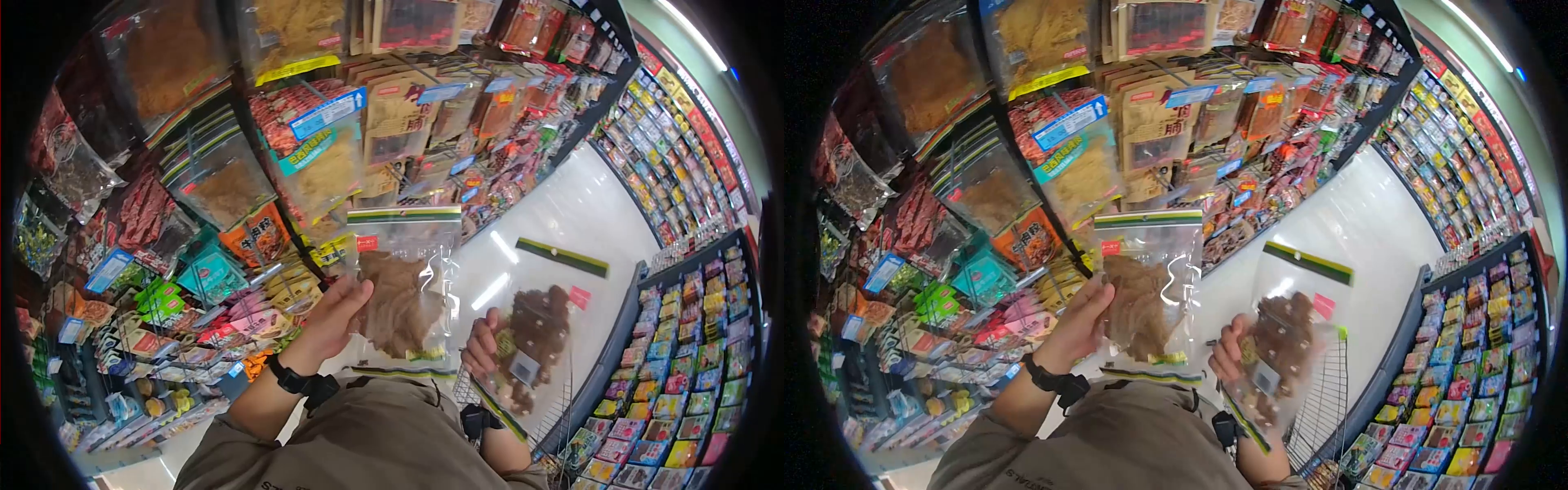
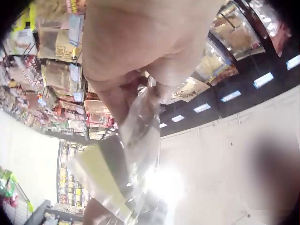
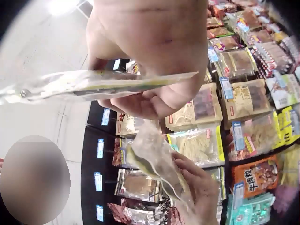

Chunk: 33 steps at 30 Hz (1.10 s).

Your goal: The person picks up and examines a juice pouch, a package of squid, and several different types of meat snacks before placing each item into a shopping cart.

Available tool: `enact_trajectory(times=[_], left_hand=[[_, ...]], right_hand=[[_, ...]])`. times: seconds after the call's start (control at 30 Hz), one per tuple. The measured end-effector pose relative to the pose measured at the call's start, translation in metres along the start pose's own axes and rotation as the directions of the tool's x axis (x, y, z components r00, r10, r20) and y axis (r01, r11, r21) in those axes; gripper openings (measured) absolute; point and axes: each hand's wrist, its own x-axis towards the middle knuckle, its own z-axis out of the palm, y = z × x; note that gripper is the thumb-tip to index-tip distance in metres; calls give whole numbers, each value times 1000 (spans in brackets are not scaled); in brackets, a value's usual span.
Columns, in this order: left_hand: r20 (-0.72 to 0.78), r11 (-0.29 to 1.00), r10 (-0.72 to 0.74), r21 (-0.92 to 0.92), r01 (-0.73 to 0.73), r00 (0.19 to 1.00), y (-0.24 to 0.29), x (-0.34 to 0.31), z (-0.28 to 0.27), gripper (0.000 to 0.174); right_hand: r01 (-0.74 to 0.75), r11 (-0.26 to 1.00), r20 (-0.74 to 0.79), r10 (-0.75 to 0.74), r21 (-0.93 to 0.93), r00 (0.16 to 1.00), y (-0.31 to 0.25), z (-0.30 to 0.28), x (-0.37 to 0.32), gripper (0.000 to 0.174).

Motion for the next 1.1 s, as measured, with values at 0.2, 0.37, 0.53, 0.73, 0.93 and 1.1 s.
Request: enact_trajectory(times=[0.2,0.37,0.53,0.73,0.93,1.1], left_hand=[[-59,946,77,321,-54,995,-16,-2,12,62],[-46,971,-82,223,90,996,-27,-6,15,71],[146,867,-107,498,20,983,-40,-11,23,67],[236,934,-171,347,82,956,-82,18,36,56],[118,914,-206,377,148,971,-124,56,72,65],[233,879,-234,465,103,944,-151,91,129,67]], right_hand=[[-109,779,-568,-346,-618,747,17,24,3,51],[-386,506,-605,-391,-771,694,35,4,-14,58],[-404,385,-533,-333,-830,777,36,-5,-37,59],[-417,463,-572,-269,-782,775,35,-11,-73,63],[-267,520,-557,-548,-811,624,13,-33,-108,79],[-234,792,-737,-356,-564,575,-40,-38,-128,84]])
